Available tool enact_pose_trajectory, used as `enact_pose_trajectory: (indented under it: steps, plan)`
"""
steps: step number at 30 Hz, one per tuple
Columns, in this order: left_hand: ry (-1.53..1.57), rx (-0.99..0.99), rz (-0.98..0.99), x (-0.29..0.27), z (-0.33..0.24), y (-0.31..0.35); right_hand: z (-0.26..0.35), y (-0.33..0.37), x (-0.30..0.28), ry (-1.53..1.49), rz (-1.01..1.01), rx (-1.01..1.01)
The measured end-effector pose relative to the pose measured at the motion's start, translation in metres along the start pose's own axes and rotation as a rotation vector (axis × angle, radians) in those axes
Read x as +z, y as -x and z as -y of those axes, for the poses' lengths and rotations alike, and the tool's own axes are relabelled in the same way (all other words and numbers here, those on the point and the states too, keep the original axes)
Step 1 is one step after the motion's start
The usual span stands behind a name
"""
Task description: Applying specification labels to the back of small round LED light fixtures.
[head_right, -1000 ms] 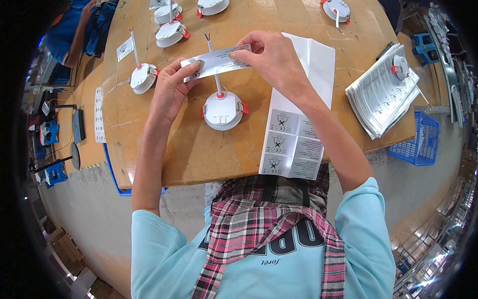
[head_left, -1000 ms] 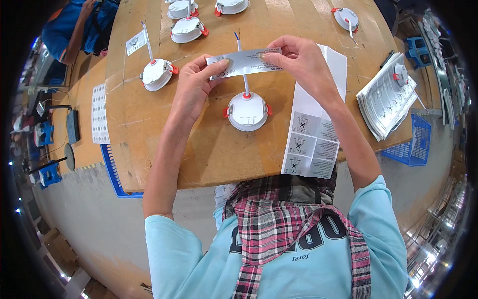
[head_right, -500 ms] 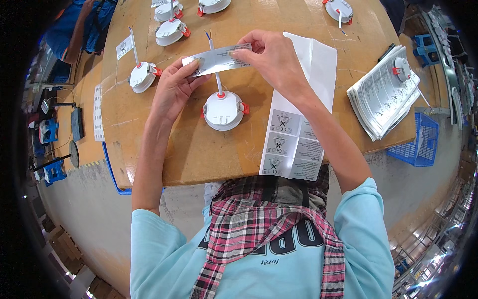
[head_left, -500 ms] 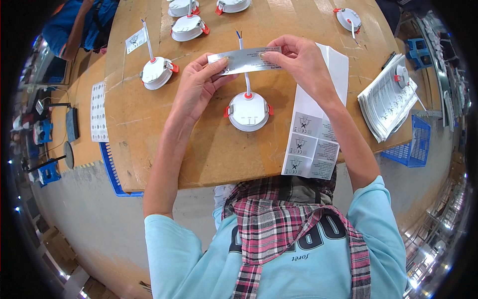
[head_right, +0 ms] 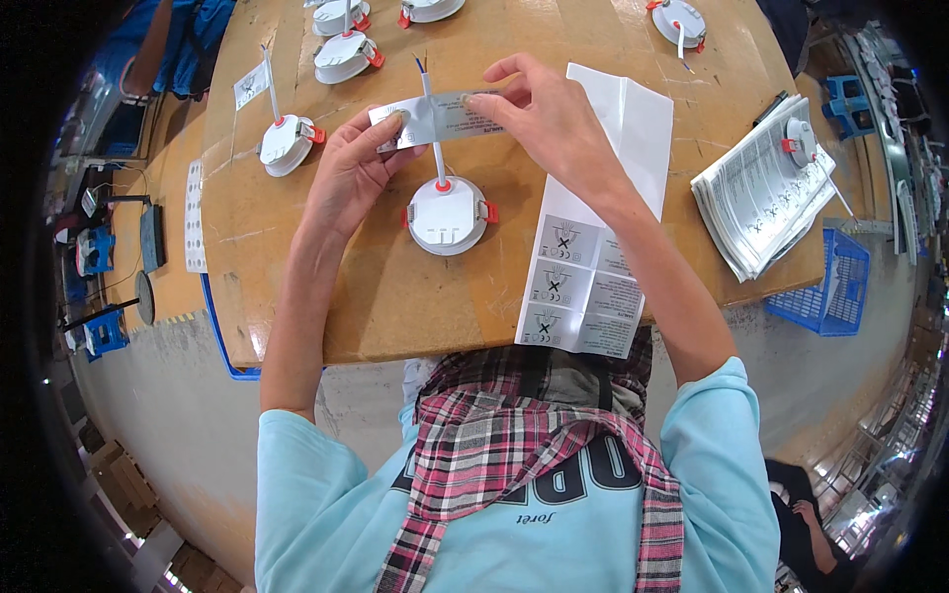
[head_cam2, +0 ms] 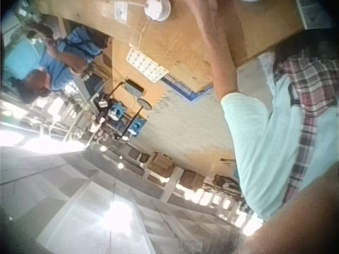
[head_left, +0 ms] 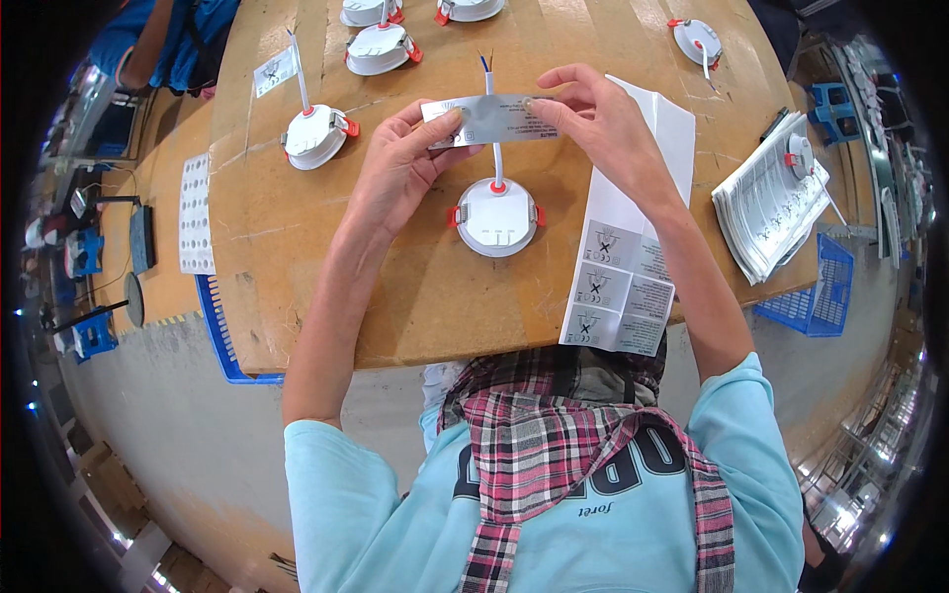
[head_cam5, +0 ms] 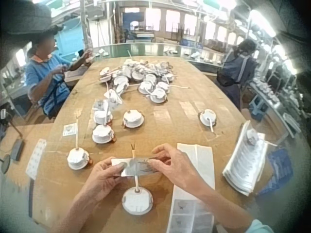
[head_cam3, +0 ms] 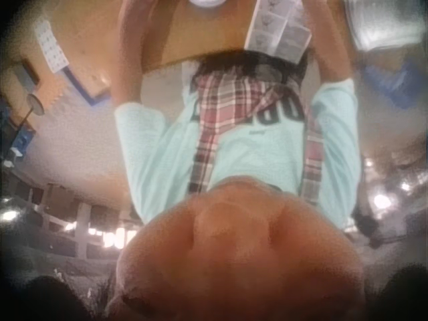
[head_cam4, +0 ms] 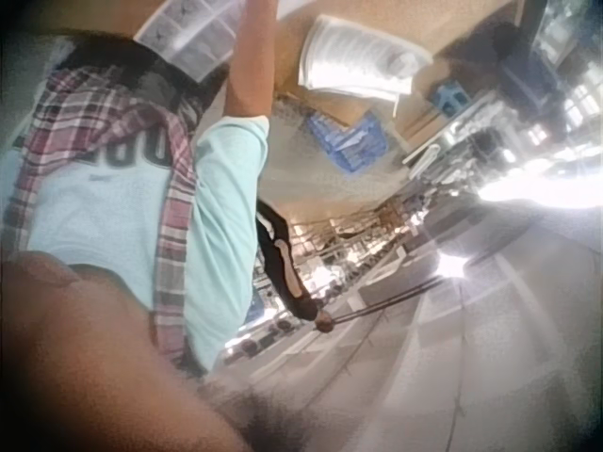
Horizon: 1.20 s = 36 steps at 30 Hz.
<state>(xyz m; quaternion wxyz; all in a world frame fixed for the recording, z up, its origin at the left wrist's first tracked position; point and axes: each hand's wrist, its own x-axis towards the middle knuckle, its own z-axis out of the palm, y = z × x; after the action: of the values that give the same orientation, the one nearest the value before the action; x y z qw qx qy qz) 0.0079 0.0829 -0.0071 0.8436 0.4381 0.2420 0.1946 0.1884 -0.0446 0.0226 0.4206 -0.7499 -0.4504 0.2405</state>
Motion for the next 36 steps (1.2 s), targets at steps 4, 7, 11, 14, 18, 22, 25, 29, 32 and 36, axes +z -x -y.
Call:
enact_pose_trajectory:
  steps: [4,7,11,14,18,22,25,29,32,36]
  plan:
    - [-0.002,-0.013,-0.01,0.002,-0.002,0.0,-0.006,-0.007,-0.003,0.123,-0.09,-0.212]
    - [0.009,-0.014,0.008,0.003,-0.002,-0.002,0.011,-0.015,-0.005,0.053,0.041,-0.218]
    - [-0.001,-0.014,0.053,0.004,-0.002,-0.002,0.019,-0.026,0.002,-0.053,0.263,-0.093]
    - [0.013,-0.073,0.046,0.005,-0.004,0.0,0.023,-0.025,0.001,-0.047,0.311,0.016]
    - [-0.407,0.156,-0.184,0.01,-0.007,0.013,0.011,-0.02,-0.005,-0.104,0.161,0.067]
    - [-0.902,0.471,-0.207,0.03,0.008,0.042,0.007,-0.012,0.001,-0.178,0.069,0.178]
    - [-1.17,0.437,-0.123,0.047,0.023,0.056,0.009,-0.007,-0.002,-0.301,0.037,0.199]
    - [-1.351,0.519,-0.11,0.049,0.029,0.059,0.002,-0.008,-0.007,-0.428,0.087,0.218]
    - [-1.374,0.539,-0.103,0.048,0.032,0.06,-0.007,-0.007,-0.008,-0.546,0.073,0.227]
    - [-1.417,0.547,-0.104,0.048,0.033,0.061,-0.014,-0.006,-0.013,-0.456,0.137,0.24]
